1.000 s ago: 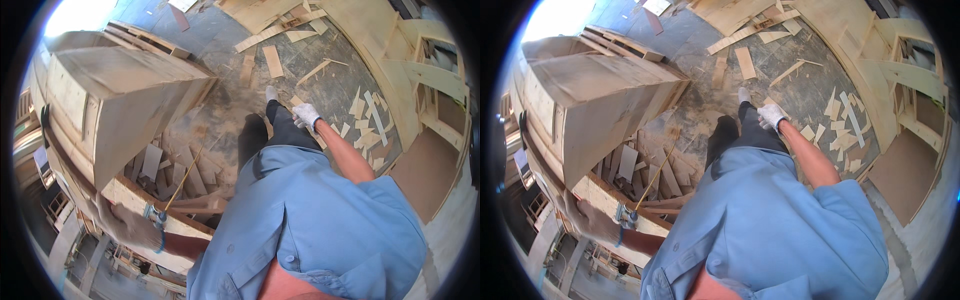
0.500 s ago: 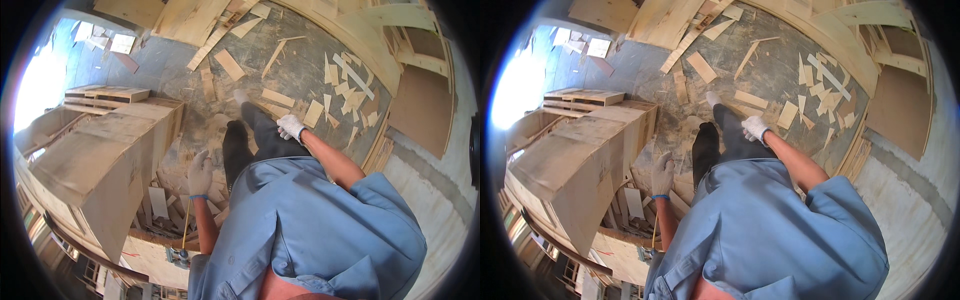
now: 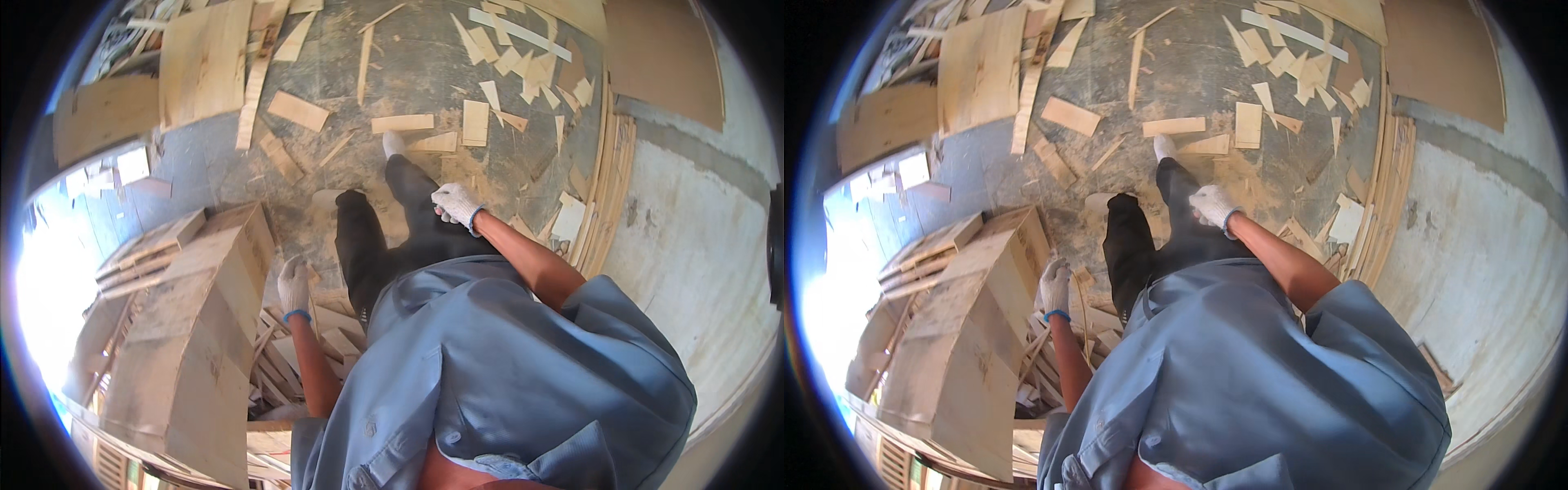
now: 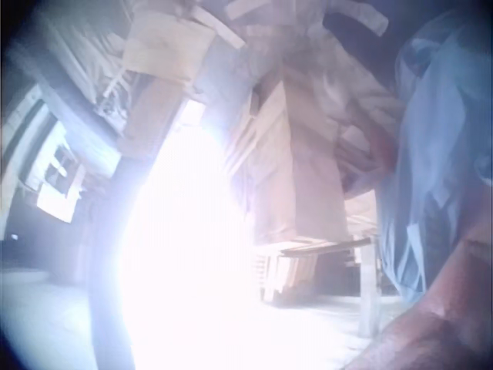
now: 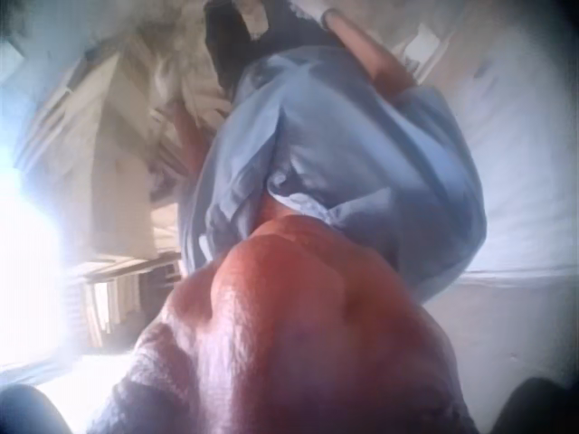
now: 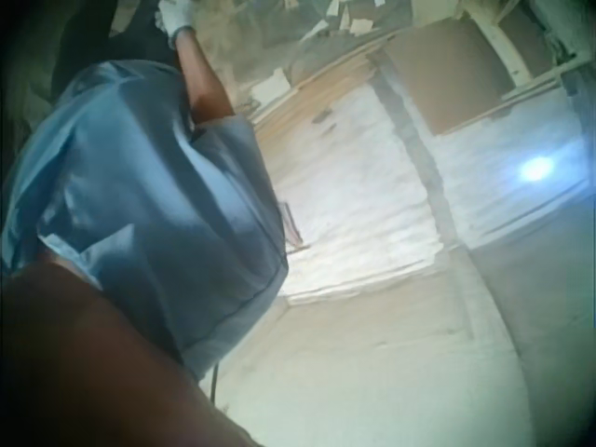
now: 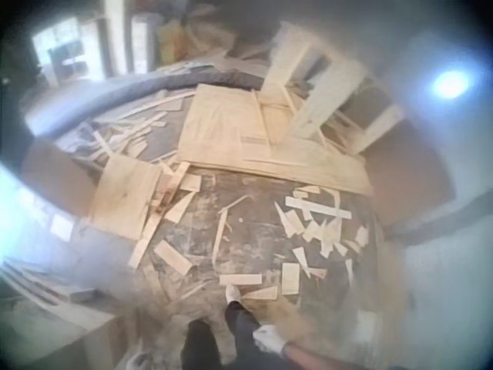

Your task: The person marks a small wooden board with a red pencil, then uses a nail gun to attach it to a larger wooden frame. They also use a hammer to tap the board into place and a tape measure to check dimensions.

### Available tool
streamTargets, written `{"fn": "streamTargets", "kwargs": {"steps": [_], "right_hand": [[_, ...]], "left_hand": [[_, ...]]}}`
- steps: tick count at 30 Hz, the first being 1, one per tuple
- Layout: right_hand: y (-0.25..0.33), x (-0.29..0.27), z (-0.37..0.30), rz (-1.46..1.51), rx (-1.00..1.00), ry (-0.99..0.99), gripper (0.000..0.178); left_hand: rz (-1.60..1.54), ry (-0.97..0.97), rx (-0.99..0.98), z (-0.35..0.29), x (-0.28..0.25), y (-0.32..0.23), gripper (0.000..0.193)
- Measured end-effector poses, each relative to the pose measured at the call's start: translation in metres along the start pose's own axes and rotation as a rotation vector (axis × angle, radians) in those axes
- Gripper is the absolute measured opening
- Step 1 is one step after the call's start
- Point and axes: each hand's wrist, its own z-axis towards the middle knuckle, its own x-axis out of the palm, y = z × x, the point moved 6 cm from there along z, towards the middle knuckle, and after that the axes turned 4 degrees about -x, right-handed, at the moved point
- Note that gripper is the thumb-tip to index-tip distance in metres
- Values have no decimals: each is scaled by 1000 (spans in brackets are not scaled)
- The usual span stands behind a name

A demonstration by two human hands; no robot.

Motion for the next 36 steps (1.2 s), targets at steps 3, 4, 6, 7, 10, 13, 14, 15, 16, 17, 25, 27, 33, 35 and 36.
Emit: {"fn": "streamTargets", "kwargs": {"steps": [3, 4, 6, 7, 10, 13, 14, 15, 16, 17, 25, 27, 33, 35, 36], "right_hand": [[-21, -28, 15, 7, -25, -3, 26], [-33, -37, 18, -3, 5, 9, 25], [-47, -54, 27, -19, 51, 43, 25], [-50, -66, 30, 18, 86, 74, 21], [-36, -113, 34, 196, -1, 35, 26], [-36, -153, 44, 206, 1, 39, 27], [-43, -166, 50, 209, 6, 33, 27], [-48, -177, 54, 207, 17, 26, 27], [-54, -185, 57, 189, 26, 27, 27], [-63, -191, 60, 172, 37, 28, 26], [-87, -185, 53, 63, 45, -31, 26], [-83, -176, 46, -45, -38, -45, 30], [-70, -157, 33, -72, -123, -44, 33], [-75, -155, 31, -69, -143, -75, 36], [-81, -153, 36, -102, -145, -80, 35]], "left_hand": [[-19, 0, -90, -3, 30, -12, 39], [-30, 30, -104, -6, 45, -16, 38], [-48, 76, -124, -9, 69, -28, 37], [-181, 53, -161, -7, 87, -18, 33], [-264, 93, -233, -24, 147, -54, 30], [-234, 151, -160, -29, 207, -59, 30], [-291, 170, -200, -35, 224, -74, 29], [-349, 188, -242, -49, 237, -101, 29], [-405, 205, -286, -59, 248, -119, 29], [-428, 205, -295, -63, 255, -126, 30], [-440, 127, -319, -53, 231, -94, 36], [-446, 94, -309, -49, 211, -67, 37], [-342, 204, -250, -63, 218, -55, 33], [-290, 322, -137, -71, 251, -71, 33], [-271, 374, -77, -78, 270, -89, 34]]}}
